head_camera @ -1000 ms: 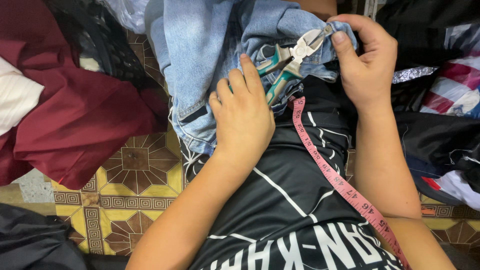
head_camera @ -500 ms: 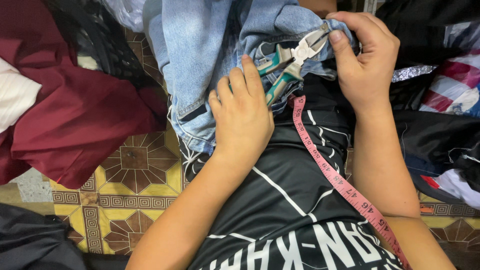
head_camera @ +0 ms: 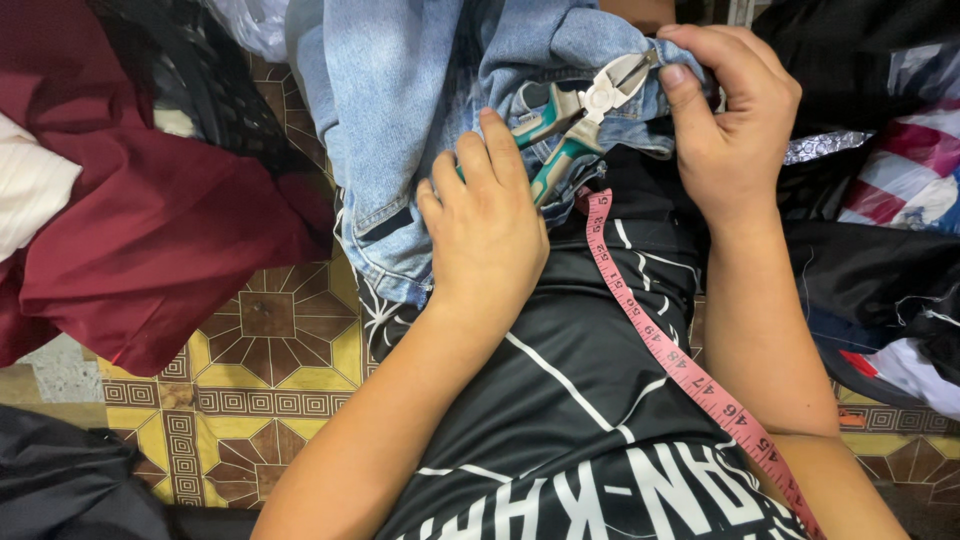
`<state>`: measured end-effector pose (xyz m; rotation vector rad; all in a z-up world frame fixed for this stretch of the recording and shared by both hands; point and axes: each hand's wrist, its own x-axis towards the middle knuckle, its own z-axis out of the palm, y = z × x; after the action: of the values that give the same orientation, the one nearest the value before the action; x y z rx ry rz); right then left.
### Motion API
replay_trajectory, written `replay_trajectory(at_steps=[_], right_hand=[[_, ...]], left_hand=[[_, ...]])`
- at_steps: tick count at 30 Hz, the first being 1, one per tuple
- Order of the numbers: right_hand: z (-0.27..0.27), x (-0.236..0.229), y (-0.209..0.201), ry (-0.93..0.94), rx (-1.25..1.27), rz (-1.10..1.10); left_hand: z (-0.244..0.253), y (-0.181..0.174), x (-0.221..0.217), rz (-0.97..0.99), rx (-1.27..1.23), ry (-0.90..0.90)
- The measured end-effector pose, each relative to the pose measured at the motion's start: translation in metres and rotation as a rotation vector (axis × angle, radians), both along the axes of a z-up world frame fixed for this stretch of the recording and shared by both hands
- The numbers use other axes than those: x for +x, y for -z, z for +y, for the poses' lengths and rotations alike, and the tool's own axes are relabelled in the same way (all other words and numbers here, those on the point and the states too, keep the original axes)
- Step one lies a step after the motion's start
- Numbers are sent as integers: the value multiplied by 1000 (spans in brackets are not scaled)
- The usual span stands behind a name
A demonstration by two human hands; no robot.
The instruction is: The person uses pliers to grip and pull metal rivets from the waistband of a pair of blue denim jeans.
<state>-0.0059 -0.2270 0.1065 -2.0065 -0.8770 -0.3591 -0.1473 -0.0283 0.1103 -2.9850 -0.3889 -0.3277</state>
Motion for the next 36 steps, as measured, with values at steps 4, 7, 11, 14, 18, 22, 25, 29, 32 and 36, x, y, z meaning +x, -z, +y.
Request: replay_trajectory(at_steps=[4,7,11,14,18,22,25,29,32,36], right_hand=[[0,1,0,6,3,2],[-1,1,1,2,-7,-9],[-1,2,1,-6,-9,-12],[-1,3,0,-6,-9,-16],[-3,7,5,-18,-10,-23],[-6,13,8,-32,-12,-24],[-8,14,11,-43,-18,-40],[-5,16,8,-70,-13,-72],[-8,17,16,-53,-10,-63],[-7,26,27,17,-14,-10]], left_hand=[[-1,0,1,-21,42,0],[-1,1,1,-33,47,1],[0,-6,4,-49,108,-13],[4,-6,7,-63,108,3],[5,13,15,-53,-23,41],[7,16,19,-21,-91,65],[5,16,19,-28,-130,73],[5,20,24,-68,-107,85],[10,32,28,-22,-261,127],[17,41,37,87,-517,148]])
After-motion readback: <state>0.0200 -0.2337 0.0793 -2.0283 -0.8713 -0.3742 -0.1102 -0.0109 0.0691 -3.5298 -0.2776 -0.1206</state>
